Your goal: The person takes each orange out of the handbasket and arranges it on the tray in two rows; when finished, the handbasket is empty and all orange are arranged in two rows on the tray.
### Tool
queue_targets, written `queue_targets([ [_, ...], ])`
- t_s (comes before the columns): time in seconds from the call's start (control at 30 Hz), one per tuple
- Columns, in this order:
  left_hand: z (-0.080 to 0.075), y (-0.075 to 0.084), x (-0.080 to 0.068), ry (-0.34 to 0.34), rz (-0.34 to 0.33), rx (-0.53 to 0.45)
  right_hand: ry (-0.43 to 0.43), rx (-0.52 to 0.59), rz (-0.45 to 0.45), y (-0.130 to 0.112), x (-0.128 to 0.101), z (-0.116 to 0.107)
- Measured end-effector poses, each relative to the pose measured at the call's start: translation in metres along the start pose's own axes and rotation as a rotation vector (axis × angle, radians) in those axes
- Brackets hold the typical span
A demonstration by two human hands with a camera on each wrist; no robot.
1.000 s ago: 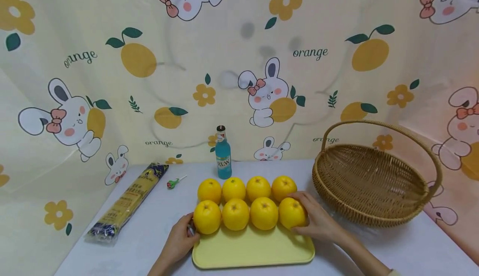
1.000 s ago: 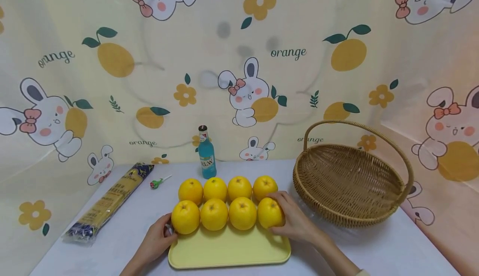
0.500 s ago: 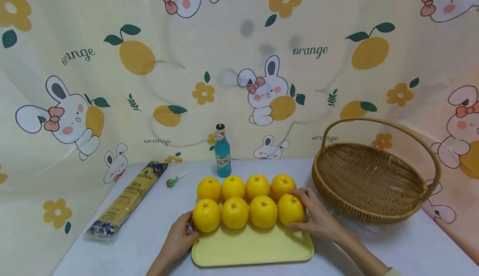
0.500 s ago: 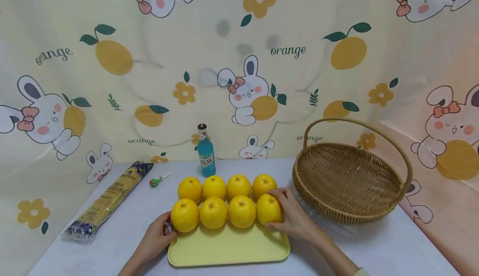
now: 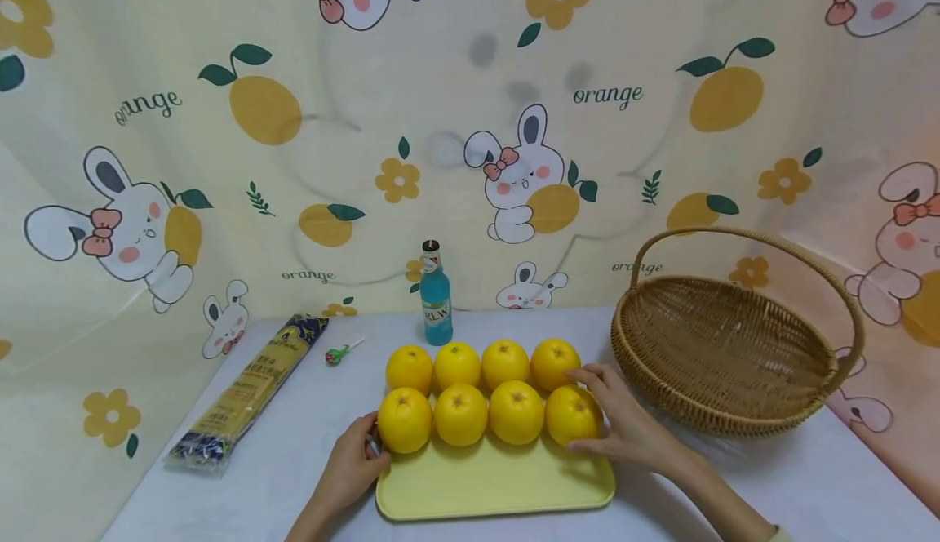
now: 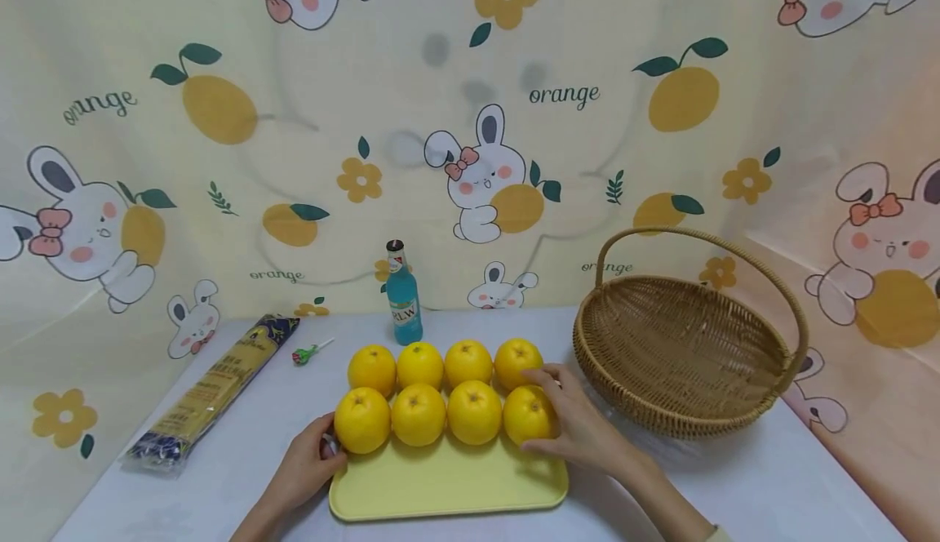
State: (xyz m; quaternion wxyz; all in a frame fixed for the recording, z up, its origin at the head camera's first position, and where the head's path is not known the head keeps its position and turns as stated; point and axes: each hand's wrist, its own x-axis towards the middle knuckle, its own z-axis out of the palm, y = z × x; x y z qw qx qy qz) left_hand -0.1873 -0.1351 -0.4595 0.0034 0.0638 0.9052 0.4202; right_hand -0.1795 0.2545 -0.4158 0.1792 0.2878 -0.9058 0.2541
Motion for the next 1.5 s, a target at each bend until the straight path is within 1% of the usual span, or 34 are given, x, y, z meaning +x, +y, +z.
queue_targets([
  [0.1, 0.001, 0.0, -0.001, 0.013, 0.015, -0.002, -0.017, 0.003, 0.024, -0.001, -0.001, 0.0],
  [0.2, 0.001, 0.0, -0.002, 0.011, 0.015, -0.003, -0.025, 0.001, 0.062, -0.001, -0.004, 0.0],
  [0.27, 0.001, 0.0, -0.002, 0.008, 0.013, 0.002, -0.024, -0.007, 0.071, 0.0, -0.004, 0.001],
  [0.47, 0.001, 0.0, -0.002, 0.009, 0.011, 0.005, -0.001, 0.013, 0.031, 0.004, -0.004, 0.001],
  [0.53, 0.0, 0.0, -0.002, 0.008, 0.021, 0.006, 0.009, 0.015, 0.023, 0.006, -0.004, 0.001],
  [0.83, 0.0, -0.001, -0.002, -0.007, 0.002, -0.009, 0.019, 0.032, 0.031, 0.009, -0.003, 0.003],
  [0.97, -0.001, 0.001, -0.002, -0.009, -0.006, -0.011, 0.022, 0.015, 0.045, 0.009, -0.002, 0.004],
  [1.2, 0.0, 0.002, -0.002, -0.008, 0.004, -0.007, 0.009, 0.004, 0.059, 0.008, -0.003, 0.004],
  [1.43, 0.001, 0.002, -0.002, -0.014, -0.001, -0.013, -0.001, -0.01, 0.047, 0.006, -0.004, 0.002],
  [1.5, -0.001, 0.001, -0.001, -0.031, 0.004, -0.026, 0.004, -0.009, 0.038, 0.006, -0.005, 0.0],
])
